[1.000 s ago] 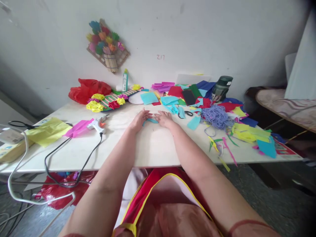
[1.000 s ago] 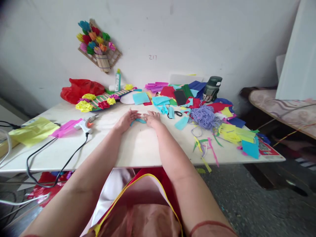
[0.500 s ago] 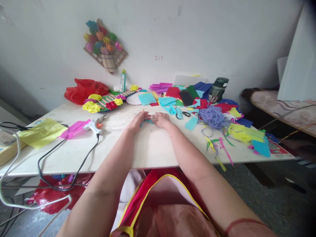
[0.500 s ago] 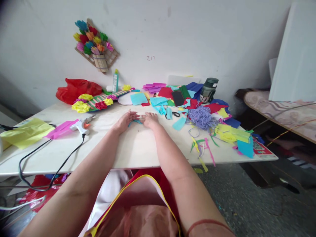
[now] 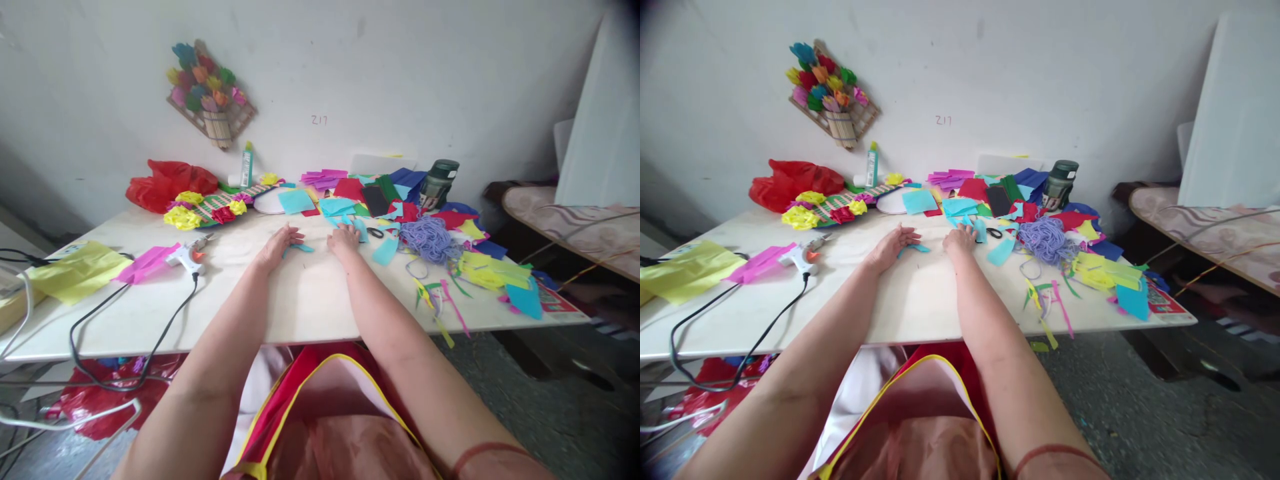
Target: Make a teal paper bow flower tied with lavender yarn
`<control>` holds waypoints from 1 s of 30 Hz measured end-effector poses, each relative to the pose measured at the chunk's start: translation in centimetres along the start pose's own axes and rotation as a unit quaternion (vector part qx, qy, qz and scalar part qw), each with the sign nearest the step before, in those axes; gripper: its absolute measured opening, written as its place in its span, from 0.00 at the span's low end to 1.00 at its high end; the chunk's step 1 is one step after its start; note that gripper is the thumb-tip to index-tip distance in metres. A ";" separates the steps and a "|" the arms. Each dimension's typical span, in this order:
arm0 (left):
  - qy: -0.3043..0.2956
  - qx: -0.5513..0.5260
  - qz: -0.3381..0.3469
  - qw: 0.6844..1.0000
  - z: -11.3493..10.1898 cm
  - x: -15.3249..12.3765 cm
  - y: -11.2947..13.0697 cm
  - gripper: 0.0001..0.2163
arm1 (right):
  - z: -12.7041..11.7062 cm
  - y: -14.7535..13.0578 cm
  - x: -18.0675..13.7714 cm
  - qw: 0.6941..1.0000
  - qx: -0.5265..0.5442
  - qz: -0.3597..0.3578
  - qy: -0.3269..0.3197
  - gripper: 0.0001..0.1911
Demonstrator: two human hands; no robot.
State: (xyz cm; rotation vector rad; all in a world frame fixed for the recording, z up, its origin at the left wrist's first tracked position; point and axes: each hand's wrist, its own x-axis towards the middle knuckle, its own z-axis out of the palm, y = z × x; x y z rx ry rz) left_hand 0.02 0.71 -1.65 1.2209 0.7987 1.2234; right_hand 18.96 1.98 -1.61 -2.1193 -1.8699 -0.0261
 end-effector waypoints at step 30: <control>0.037 -0.079 -0.007 0.996 -0.1 -0.2 0.2 0.11 | -0.9 -3.6 -2.1 0.917 0.099 -0.380 0.065 0.21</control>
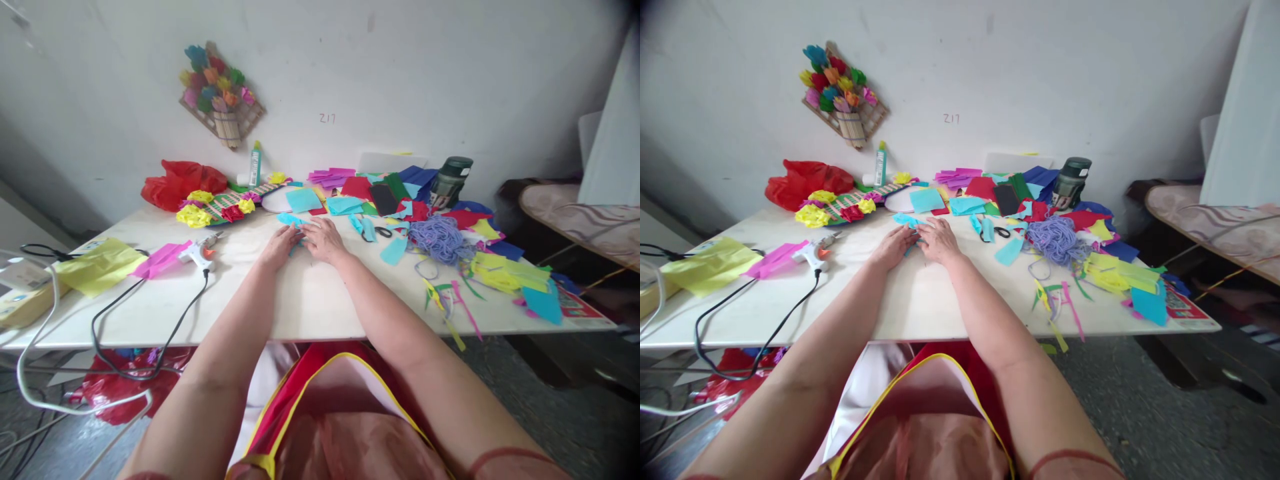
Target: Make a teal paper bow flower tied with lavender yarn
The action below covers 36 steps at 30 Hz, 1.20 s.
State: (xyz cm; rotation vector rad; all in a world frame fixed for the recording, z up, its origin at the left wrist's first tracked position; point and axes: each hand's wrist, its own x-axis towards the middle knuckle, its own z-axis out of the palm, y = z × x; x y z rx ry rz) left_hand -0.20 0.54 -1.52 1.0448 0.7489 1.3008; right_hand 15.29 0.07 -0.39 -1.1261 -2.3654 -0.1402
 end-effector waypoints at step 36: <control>-0.070 0.121 0.004 0.990 -0.9 0.6 -0.8 0.14 | 0.8 0.3 1.0 0.964 0.111 0.224 0.086 0.11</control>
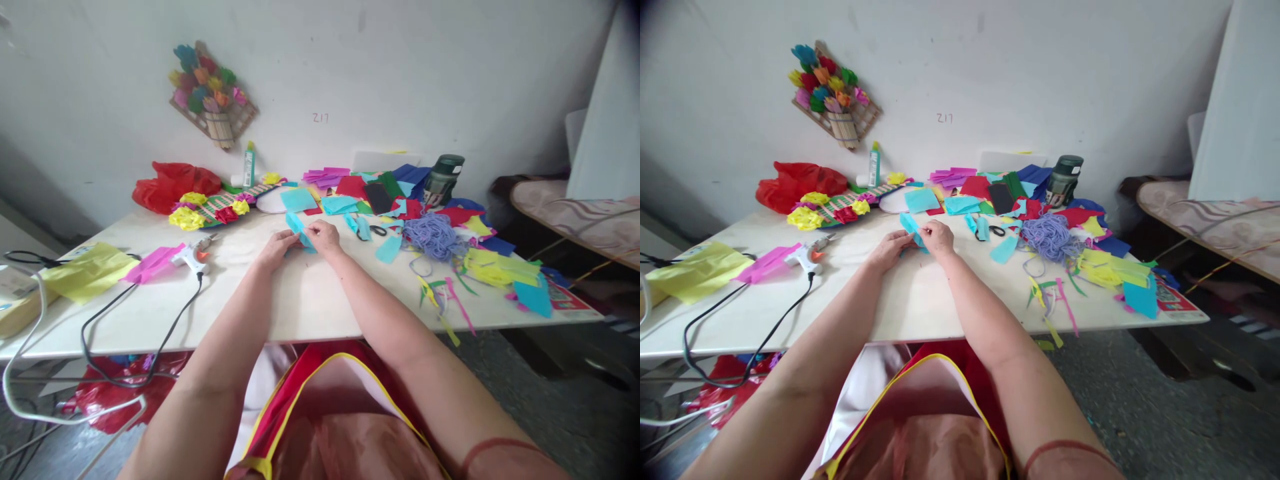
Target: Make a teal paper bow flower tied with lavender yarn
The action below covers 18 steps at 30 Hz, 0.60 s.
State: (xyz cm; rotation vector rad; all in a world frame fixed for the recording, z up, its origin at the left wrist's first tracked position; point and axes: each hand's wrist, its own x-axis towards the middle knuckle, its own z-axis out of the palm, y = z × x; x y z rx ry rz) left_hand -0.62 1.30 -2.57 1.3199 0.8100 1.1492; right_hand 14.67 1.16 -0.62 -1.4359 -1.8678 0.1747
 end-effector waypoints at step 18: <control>0.005 0.052 0.007 0.999 -0.3 -0.1 0.0 0.16 | -2.8 3.2 0.1 0.968 -0.173 0.160 0.081 0.16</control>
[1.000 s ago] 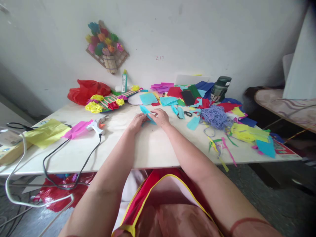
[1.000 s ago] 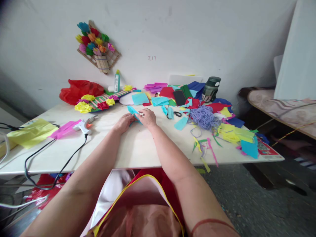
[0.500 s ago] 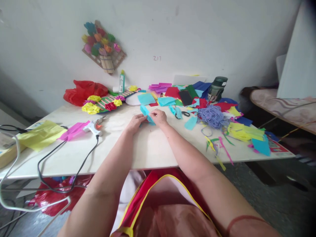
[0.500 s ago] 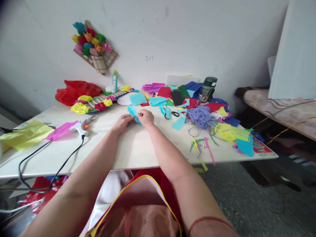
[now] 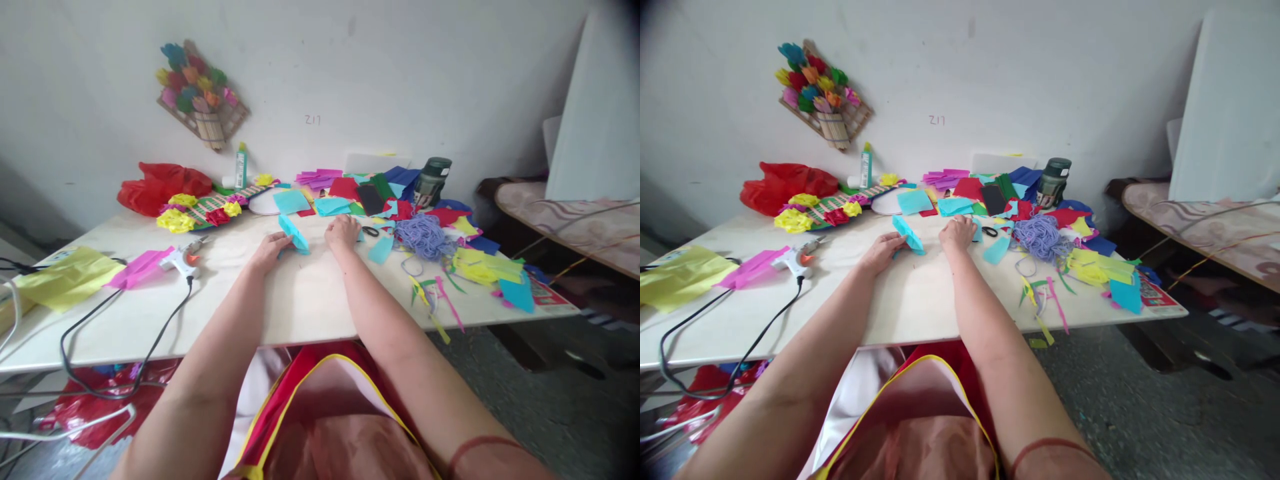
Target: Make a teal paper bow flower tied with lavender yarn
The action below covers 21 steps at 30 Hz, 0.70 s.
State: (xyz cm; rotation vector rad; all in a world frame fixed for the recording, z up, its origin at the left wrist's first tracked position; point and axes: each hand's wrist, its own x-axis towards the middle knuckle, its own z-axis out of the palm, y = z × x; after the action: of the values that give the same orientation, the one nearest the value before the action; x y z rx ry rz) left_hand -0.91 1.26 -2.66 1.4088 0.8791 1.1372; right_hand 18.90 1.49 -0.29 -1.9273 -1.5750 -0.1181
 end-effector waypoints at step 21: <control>0.016 -0.071 0.001 0.997 0.0 0.4 -0.2 0.15 | 0.8 1.6 0.4 0.995 -0.051 0.000 -0.087 0.18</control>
State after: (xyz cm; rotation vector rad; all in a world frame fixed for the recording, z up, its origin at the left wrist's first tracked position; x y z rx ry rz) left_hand -0.78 1.64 -2.84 1.2775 0.8039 1.2032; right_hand 20.18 2.09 -1.42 -2.0645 -1.7106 -0.0315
